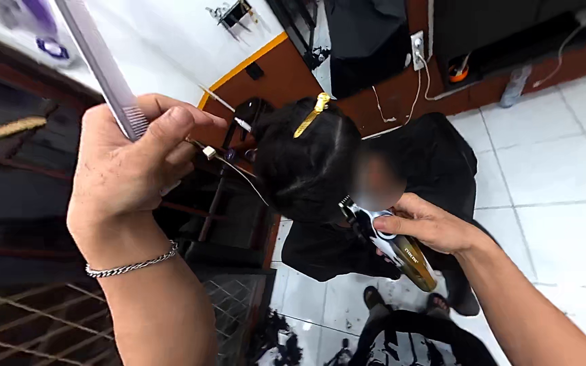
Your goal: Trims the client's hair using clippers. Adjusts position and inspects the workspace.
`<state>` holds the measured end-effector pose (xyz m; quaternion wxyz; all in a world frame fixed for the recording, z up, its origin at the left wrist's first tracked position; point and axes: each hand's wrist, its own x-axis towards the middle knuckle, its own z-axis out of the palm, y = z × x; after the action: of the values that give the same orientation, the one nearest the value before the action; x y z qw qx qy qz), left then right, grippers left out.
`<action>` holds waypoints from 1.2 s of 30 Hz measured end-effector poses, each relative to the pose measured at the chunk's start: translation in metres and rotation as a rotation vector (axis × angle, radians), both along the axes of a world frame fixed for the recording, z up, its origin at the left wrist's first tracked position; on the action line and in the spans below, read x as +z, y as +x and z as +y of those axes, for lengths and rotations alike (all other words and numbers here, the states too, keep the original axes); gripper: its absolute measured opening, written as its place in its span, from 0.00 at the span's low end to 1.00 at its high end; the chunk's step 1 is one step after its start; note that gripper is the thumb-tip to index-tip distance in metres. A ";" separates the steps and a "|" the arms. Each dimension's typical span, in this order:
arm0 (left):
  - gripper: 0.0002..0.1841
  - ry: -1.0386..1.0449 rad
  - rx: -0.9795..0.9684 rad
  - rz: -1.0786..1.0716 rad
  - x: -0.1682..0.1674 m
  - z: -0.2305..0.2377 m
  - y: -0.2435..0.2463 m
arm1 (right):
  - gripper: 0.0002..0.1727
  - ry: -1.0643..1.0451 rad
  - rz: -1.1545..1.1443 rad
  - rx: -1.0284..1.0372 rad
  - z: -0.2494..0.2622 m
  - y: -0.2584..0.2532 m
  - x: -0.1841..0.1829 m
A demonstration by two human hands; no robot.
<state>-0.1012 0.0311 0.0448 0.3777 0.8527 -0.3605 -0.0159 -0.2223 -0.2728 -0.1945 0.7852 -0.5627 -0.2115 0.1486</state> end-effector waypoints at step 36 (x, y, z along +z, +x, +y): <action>0.17 -0.723 -0.099 0.402 -0.249 0.091 0.007 | 0.24 -0.301 0.185 -0.781 0.168 -0.046 -0.030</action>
<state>-0.0939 0.1220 -0.2037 0.7144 0.6267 -0.3027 -0.0726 -0.2679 -0.1050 -0.2244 0.7074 -0.6931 0.1127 -0.0808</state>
